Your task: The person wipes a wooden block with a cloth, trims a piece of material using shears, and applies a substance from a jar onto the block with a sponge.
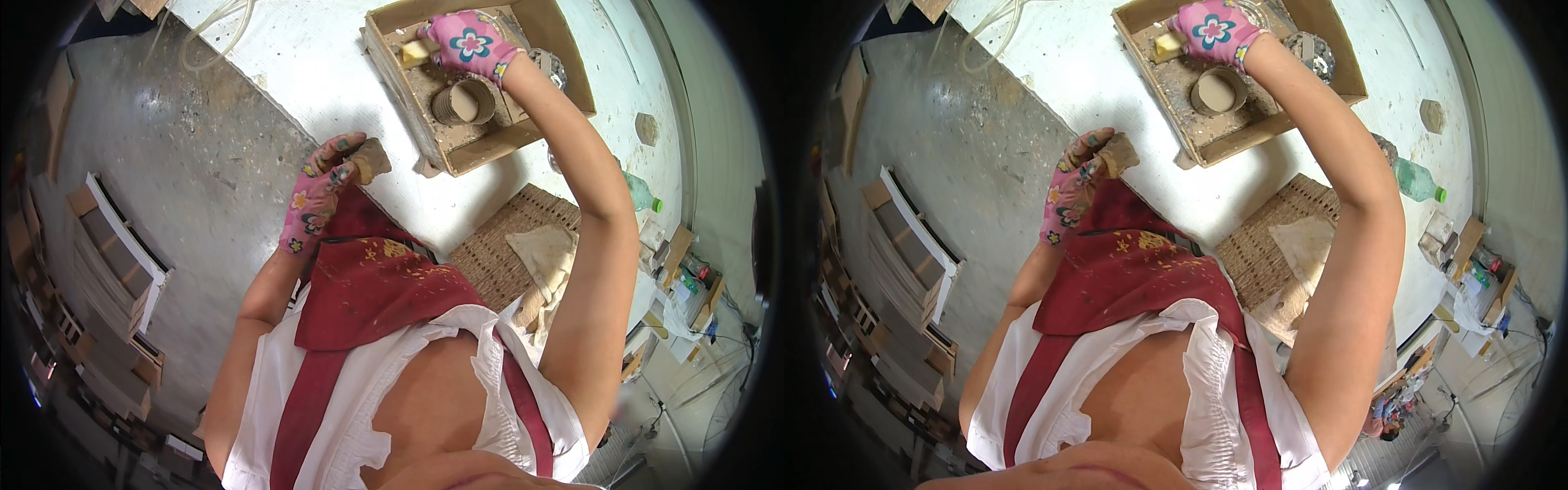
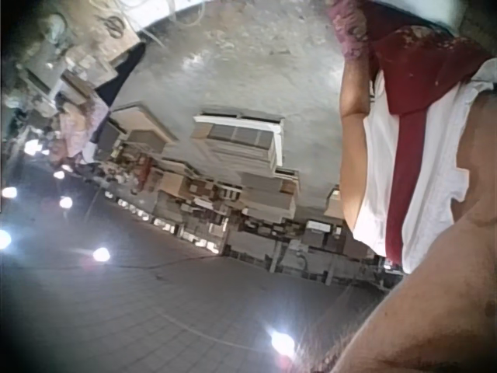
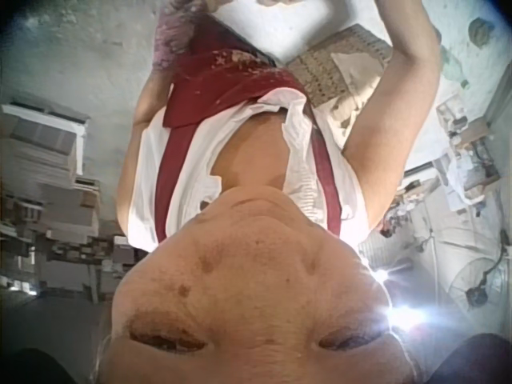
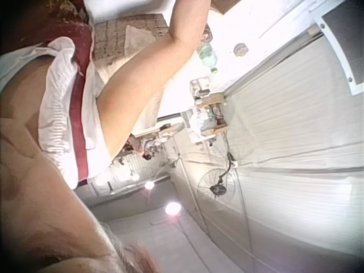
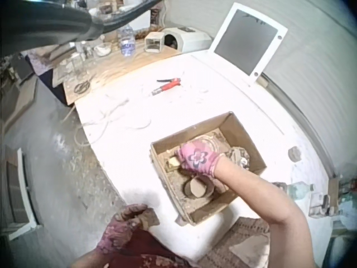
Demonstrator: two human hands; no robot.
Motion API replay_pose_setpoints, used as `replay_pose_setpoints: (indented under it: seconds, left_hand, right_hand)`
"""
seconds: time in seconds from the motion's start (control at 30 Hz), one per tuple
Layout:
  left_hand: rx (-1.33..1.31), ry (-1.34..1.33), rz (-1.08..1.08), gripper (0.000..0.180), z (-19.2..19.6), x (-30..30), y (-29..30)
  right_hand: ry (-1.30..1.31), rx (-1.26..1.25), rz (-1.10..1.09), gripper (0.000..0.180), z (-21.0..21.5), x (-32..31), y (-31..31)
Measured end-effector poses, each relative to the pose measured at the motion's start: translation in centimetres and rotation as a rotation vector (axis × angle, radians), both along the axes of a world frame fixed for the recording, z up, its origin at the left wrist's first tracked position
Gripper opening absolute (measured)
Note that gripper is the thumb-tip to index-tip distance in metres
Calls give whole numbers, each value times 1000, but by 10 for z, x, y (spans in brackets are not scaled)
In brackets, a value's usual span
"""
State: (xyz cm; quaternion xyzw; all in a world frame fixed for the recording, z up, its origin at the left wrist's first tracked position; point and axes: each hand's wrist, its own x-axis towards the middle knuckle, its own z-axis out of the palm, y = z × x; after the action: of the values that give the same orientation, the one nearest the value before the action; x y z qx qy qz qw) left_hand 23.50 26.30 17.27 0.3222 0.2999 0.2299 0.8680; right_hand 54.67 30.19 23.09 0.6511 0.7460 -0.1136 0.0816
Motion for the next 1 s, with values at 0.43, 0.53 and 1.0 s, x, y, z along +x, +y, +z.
replay_pose_setpoints:
  seconds: [0.43,0.53,1.0]
  left_hand:
    - [5,-12,-102,60,14,22,2]
    - [52,-12,-150,59,-4,19,2]
    - [-41,-189,1,54,42,42,0]
  right_hand:
    - [62,158,-377,27,91,52,-69]
    - [-259,-8,-652,30,80,90,-110]
    - [-157,-89,-801,34,35,73,-136]
